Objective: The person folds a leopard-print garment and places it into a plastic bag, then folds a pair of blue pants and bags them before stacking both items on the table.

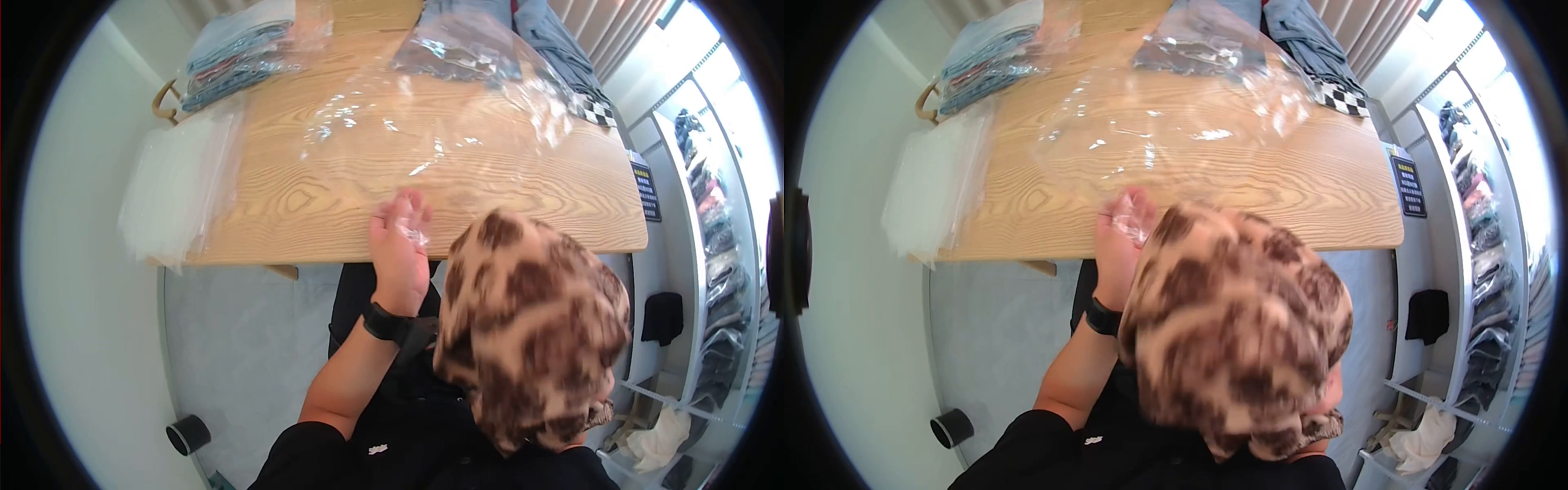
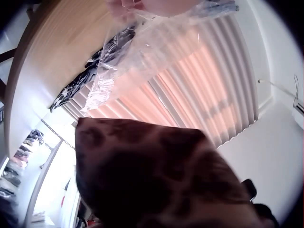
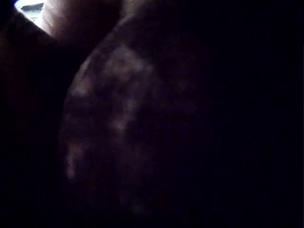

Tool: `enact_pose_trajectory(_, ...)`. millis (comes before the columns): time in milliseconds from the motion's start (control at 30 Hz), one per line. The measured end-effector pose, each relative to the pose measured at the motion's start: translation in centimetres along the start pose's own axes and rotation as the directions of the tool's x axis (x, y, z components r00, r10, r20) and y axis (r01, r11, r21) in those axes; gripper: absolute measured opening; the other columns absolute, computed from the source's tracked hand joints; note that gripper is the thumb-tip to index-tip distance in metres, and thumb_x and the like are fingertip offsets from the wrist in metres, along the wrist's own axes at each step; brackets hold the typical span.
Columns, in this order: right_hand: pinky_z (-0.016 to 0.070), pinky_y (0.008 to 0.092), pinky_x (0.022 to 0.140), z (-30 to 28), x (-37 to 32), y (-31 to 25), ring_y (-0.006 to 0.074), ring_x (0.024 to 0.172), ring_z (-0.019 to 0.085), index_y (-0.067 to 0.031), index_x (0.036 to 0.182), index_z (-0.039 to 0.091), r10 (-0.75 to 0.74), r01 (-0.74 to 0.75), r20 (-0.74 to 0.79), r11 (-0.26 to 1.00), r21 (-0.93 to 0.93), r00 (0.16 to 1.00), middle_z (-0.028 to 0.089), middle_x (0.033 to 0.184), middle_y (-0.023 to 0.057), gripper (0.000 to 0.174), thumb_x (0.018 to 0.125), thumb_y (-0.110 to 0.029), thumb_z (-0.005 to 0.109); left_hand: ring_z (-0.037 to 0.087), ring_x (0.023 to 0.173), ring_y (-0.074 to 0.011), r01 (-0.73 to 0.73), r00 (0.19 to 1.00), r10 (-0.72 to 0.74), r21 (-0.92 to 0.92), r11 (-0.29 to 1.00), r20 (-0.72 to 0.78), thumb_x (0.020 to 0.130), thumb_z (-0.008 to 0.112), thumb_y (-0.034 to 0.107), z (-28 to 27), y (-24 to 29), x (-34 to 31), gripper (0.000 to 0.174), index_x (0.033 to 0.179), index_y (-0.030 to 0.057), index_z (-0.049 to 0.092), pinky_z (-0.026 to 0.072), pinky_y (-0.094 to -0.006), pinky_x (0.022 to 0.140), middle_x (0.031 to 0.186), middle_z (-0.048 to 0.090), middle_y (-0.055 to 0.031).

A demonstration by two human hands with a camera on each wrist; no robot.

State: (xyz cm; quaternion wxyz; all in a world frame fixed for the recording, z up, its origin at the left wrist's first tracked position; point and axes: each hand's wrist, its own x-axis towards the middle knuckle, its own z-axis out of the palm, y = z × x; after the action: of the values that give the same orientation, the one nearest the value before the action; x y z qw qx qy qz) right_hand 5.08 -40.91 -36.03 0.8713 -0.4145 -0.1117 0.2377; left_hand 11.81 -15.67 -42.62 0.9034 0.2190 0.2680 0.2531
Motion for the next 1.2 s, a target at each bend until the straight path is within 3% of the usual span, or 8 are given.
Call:
enact_pose_trajectory(333, 0.0377, 0.0369, 0.102, -0.5, -0.3, 1.2, 0.0237, 0.123, 0.048, 0.0065, 0.14, 0.033, 0.047, -0.101, 0.405, 0.988, 0.113, 0.913, 0.047, 0.138, 0.0182, 0.083, 0.067, 0.002, 0.074, 0.056, 0.107, -0.0246, -0.219, 0.969, 0.176, 0.27, 0.938, 0.174, 0.085, 0.068, 0.011, -7.3, -4.8, -2.4, 0.058, 0.131, -0.0003, 0.036, 0.0523, -0.0369, 0.084, 0.114, 0.055, -0.0169)
enact_pose_trajectory(367, 0.0376, 0.0364, 0.102, -0.5, -0.2, 1.3, 0.0233, 0.123, 0.048, 0.0067, 0.14, 0.033, 0.037, -0.101, 0.432, 0.987, 0.126, 0.901, 0.046, 0.138, 0.0182, 0.083, 0.068, 0.002, 0.074, 0.056, 0.103, -0.0254, 0.224, 0.965, -0.163, 0.325, 0.919, -0.206, 0.087, 0.065, 0.024, -5.1, -1.0, -3.7, 0.061, 0.136, 0.0004, 0.039, 0.0518, -0.0384, 0.083, 0.113, 0.056, -0.0169)
enact_pose_trajectory(467, 0.0373, 0.035, 0.102, -0.7, 0.0, 1.6, 0.0219, 0.123, 0.047, 0.0072, 0.14, 0.033, 0.0, -0.089, 0.507, 0.985, 0.151, 0.862, 0.046, 0.139, 0.018, 0.083, 0.068, 0.001, 0.075, 0.056, 0.112, -0.0214, 0.087, 0.996, -0.03, 0.776, 0.624, -0.087, 0.082, 0.057, 0.005, -8.4, 1.9, -1.6, 0.019, 0.1, 0.0084, 0.061, 0.0484, -0.0388, 0.091, 0.109, 0.063, -0.0126)
enact_pose_trajectory(500, 0.0372, 0.0346, 0.102, -0.8, 0.1, 1.7, 0.0215, 0.123, 0.047, 0.0074, 0.14, 0.033, -0.007, -0.089, 0.53, 0.984, 0.154, 0.848, 0.046, 0.139, 0.0179, 0.083, 0.068, 0.001, 0.075, 0.054, 0.113, -0.025, -0.647, 0.758, 0.165, 0.759, 0.066, 0.631, 0.079, 0.055, -0.001, -3.9, 4.0, -3.5, 0.026, 0.104, 0.0045, 0.058, 0.0447, -0.0373, 0.093, 0.124, 0.056, -0.0142)
enact_pose_trajectory(667, 0.0371, 0.0336, 0.101, -0.9, 0.3, 1.4, 0.0205, 0.122, 0.048, 0.0086, 0.138, 0.034, 0.06, -0.214, 0.654, 0.964, 0.158, 0.754, 0.048, 0.138, 0.0175, 0.081, 0.069, 0.002, 0.075, 0.055, 0.102, -0.0336, -0.93, 0.101, -0.199, 0.022, -0.367, 0.975, 0.076, 0.06, 0.003, 3.0, 4.2, 5.8, 0.023, 0.099, 0.0047, 0.062, 0.0456, -0.0384, 0.091, 0.107, 0.056, -0.0166)
enact_pose_trajectory(867, 0.0389, 0.033, 0.099, -1.3, -0.8, 1.3, 0.0201, 0.119, 0.05, 0.009, 0.136, 0.038, 0.09, -0.216, 0.609, 0.967, 0.136, 0.788, 0.051, 0.134, 0.0167, 0.075, 0.07, 0.001, 0.074, 0.061, 0.086, -0.0295, -0.892, 0.263, -0.636, -0.067, -0.446, 0.725, 0.083, 0.058, 0.01, 5.3, 4.4, 6.5, 0.01, 0.088, 0.0032, 0.063, 0.049, -0.0389, 0.075, 0.092, 0.065, -0.0089)
enact_pose_trajectory(1000, 0.0403, 0.0327, 0.098, -2.5, -1.0, 1.6, 0.0197, 0.119, 0.05, 0.0101, 0.132, 0.042, 0.264, -0.292, 0.649, 0.954, -0.068, 0.713, 0.052, 0.133, 0.0162, 0.07, 0.07, 0.001, 0.072, 0.061, 0.083, -0.0285, -0.92, 0.18, -0.563, -0.064, -0.387, 0.807, 0.081, 0.056, 0.009, 4.5, 4.8, 6.0, 0.01, 0.087, 0.0059, 0.064, 0.0495, -0.0388, 0.071, 0.082, 0.062, -0.0089)
enact_pose_trajectory(1200, 0.0414, 0.032, 0.097, -0.1, 0.8, 0.4, 0.0194, 0.116, 0.051, 0.0081, 0.131, 0.044, 0.191, -0.081, 0.66, 0.978, -0.193, 0.726, 0.054, 0.13, 0.0141, 0.064, 0.073, -0.001, 0.069, 0.06, 0.079, -0.0312, -0.882, 0.463, -0.417, 0.362, -0.302, 0.782, 0.086, 0.06, 0.012, 6.5, 8.1, 1.3, 0.009, 0.087, 0.003, 0.063, 0.0479, -0.0362, 0.069, 0.084, 0.063, -0.0123)
